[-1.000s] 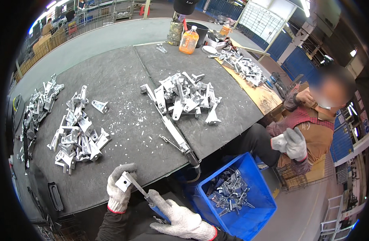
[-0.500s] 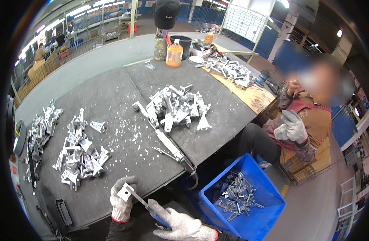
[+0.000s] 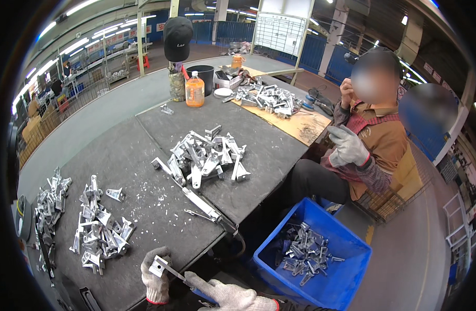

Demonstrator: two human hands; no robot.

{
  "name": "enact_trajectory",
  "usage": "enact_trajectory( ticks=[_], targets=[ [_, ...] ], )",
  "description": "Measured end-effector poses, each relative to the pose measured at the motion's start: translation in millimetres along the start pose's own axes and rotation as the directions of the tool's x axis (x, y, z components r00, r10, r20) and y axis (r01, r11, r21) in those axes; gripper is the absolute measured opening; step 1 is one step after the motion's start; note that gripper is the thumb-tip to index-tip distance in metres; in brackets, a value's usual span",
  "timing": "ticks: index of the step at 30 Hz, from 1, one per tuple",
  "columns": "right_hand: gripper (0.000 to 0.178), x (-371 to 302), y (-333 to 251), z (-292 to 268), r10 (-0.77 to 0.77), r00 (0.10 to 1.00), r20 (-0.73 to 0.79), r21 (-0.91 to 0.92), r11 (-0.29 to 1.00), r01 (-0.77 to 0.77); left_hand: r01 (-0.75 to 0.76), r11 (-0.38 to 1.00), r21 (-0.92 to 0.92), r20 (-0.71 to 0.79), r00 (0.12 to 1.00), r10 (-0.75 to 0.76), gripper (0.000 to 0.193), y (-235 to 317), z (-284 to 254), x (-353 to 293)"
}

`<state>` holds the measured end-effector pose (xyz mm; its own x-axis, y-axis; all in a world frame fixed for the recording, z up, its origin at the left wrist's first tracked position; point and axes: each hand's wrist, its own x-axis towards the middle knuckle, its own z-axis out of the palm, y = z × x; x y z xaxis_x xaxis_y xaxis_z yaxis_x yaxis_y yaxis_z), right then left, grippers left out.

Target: The person files metal parts using a pneumatic file, places the tool and parts on the table, and takes off the gloves.

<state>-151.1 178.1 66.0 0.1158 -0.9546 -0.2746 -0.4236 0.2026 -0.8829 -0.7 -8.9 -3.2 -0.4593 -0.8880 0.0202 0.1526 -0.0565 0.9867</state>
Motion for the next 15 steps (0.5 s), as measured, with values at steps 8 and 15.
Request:
enact_trajectory(
  ticks=[8,15],
  targets=[
    [0.101,-3,-7,0,-0.106,0.993,-0.049,-0.038,0.994,0.104,0.060,0.993,0.098,0.023,0.998,-0.062,0.027,20,7,-2],
    [0.096,-9,-9,-5,-0.052,0.973,-0.223,-0.069,0.997,0.038,-0.067,0.980,0.189,0.100,0.994,0.049,0.026,28,12,1]
  ],
)
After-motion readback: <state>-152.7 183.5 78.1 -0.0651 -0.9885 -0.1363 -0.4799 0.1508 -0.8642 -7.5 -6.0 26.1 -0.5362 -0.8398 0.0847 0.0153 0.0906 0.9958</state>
